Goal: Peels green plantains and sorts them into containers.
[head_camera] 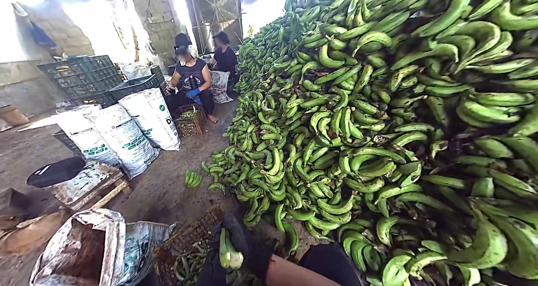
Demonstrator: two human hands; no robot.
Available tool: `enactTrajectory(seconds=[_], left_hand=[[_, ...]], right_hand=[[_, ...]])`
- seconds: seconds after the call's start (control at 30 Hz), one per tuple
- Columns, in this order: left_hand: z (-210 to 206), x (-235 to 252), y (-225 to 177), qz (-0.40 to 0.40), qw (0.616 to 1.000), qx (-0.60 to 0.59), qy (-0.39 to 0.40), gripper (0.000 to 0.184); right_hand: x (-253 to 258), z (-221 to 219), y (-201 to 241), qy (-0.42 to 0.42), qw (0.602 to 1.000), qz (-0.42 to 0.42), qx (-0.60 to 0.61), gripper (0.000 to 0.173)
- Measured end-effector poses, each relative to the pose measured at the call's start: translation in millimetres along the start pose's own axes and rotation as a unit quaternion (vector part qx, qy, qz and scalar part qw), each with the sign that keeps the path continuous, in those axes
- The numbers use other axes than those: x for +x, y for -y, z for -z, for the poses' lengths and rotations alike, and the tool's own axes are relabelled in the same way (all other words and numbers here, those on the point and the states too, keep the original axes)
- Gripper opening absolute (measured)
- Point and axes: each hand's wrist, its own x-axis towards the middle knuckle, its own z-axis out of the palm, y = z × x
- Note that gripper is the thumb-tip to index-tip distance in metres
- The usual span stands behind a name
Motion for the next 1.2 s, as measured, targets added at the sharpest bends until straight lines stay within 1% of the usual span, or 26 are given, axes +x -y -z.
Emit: enactTrajectory(seconds=[0.07, 0.13, 0.17, 0.23, 0.27, 0.4, 0.43, 0.47, 0.5, 0.53, 0.57, 0.6, 0.63, 0.67, 0.7, 0.73, 0.77, 0.8, 0.83, 0.87, 0.9, 1.0, 1.03, 1.1, 1.13, 1.2], left_hand=[[2.0, 1.0, -2.3, 0.008, 1.0, 0.014, -0.007, 0.049], [15.4, -5.1, -21.9, 0.04, 0.999, 0.03, 0.02, 0.049], [23.0, -5.6, -26.8, 0.046, 0.997, 0.054, 0.033, 0.052], [35.6, 1.2, -15.0, 0.023, 0.991, 0.129, 0.031, 0.058], [44.7, 3.8, -8.5, 0.005, 0.985, 0.172, 0.027, 0.057], [91.1, 4.8, -4.3, -0.043, 0.937, 0.34, 0.065, 0.058], [101.3, 3.1, -8.0, -0.042, 0.927, 0.364, 0.079, 0.057], [113.2, -0.6, -16.9, -0.023, 0.923, 0.373, 0.092, 0.056], [128.4, -5.7, -31.0, 0.023, 0.93, 0.352, 0.105, 0.054], [144.2, -5.5, -28.0, 0.069, 0.947, 0.301, 0.081, 0.051], [158.8, -0.8, -0.5, 0.091, 0.972, 0.217, 0.001, 0.047], [172.2, 6.3, 41.2, 0.098, 0.985, 0.082, -0.117, 0.041], [186.3, 11.3, 74.1, 0.1, 0.964, -0.098, -0.226, 0.037], [200.7, 13.7, 90.9, 0.098, 0.902, -0.284, -0.308, 0.041], [215.3, 7.7, 99.8, 0.082, 0.828, -0.438, -0.339, 0.047], [226.1, -2.9, 105.7, 0.058, 0.761, -0.539, -0.356, 0.049], [235.3, -10.4, 107.4, 0.041, 0.709, -0.594, -0.377, 0.051], [243.2, -13.9, 107.0, 0.027, 0.677, -0.617, -0.4, 0.053], [248.4, -15.8, 108.5, 0.013, 0.663, -0.624, -0.413, 0.056], [250.4, -16.3, 112.7, -0.001, 0.66, -0.624, -0.418, 0.059], [250.8, -15.8, 118.8, -0.014, 0.66, -0.625, -0.417, 0.062], [251.7, -15.9, 127.9, -0.018, 0.665, -0.63, -0.402, 0.062], [253.1, -15.9, 129.0, -0.02, 0.666, -0.627, -0.403, 0.061], [258.5, -18.3, 133.6, -0.019, 0.682, -0.618, -0.391, 0.066], [260.1, -20.9, 139.7, -0.02, 0.696, -0.614, -0.372, 0.067], [260.2, -24.1, 167.7, -0.078, 0.736, -0.606, -0.292, 0.065]], right_hand=[[0.7, 4.3, -3.0, 0.034, 0.999, -0.012, 0.01, 0.051], [2.2, 7.8, -3.3, 0.071, 0.997, -0.025, 0.013, 0.049], [3.4, 9.9, -2.7, 0.097, 0.995, -0.031, 0.001, 0.048], [4.8, 17.7, -0.4, 0.157, 0.984, -0.045, -0.074, 0.034], [3.8, 21.2, 1.0, 0.174, 0.976, -0.061, -0.12, 0.03], [-4.1, 8.2, -5.7, 0.229, 0.933, -0.179, -0.211, 0.034], [-3.2, 2.2, -12.0, 0.236, 0.923, -0.205, -0.224, 0.032], [-1.7, -3.4, -18.7, 0.241, 0.915, -0.223, -0.234, 0.03], [-1.3, -9.1, -24.5, 0.244, 0.905, -0.238, -0.253, 0.031], [-3.7, -17.7, -29.8, 0.246, 0.89, -0.255, -0.288, 0.029], [-8.0, -28.6, -36.1, 0.249, 0.871, -0.267, -0.33, 0.031], [-11.9, -43.9, -42.0, 0.248, 0.851, -0.266, -0.378, 0.032], [-11.2, -62.0, -47.7, 0.243, 0.838, -0.245, -0.423, 0.032], [-4.7, -82.4, -52.9, 0.23, 0.831, -0.212, -0.46, 0.035], [4.5, -103.9, -58.1, 0.218, 0.833, -0.168, -0.48, 0.039], [16.6, -126.7, -63.0, 0.215, 0.842, -0.121, -0.479, 0.039], [33.1, -150.4, -67.0, 0.217, 0.852, -0.074, -0.47, 0.037], [52.3, -173.0, -71.2, 0.221, 0.862, -0.023, -0.456, 0.033], [71.4, -193.0, -76.7, 0.225, 0.866, 0.024, -0.445, 0.031], [91.1, -208.9, -83.5, 0.234, 0.868, 0.064, -0.434, 0.032], [108.6, -223.9, -90.3, 0.227, 0.87, 0.102, -0.426, 0.037], [155.5, -262.8, -102.1, 0.2, 0.872, 0.205, -0.398, 0.061], [164.7, -267.8, -100.8, 0.185, 0.867, 0.234, -0.399, 0.065], [167.4, -264.4, -88.5, 0.154, 0.852, 0.261, -0.426, 0.063], [165.0, -254.7, -79.1, 0.142, 0.844, 0.264, -0.445, 0.059], [159.6, -215.1, -54.0, 0.126, 0.822, 0.263, -0.489, 0.05]])
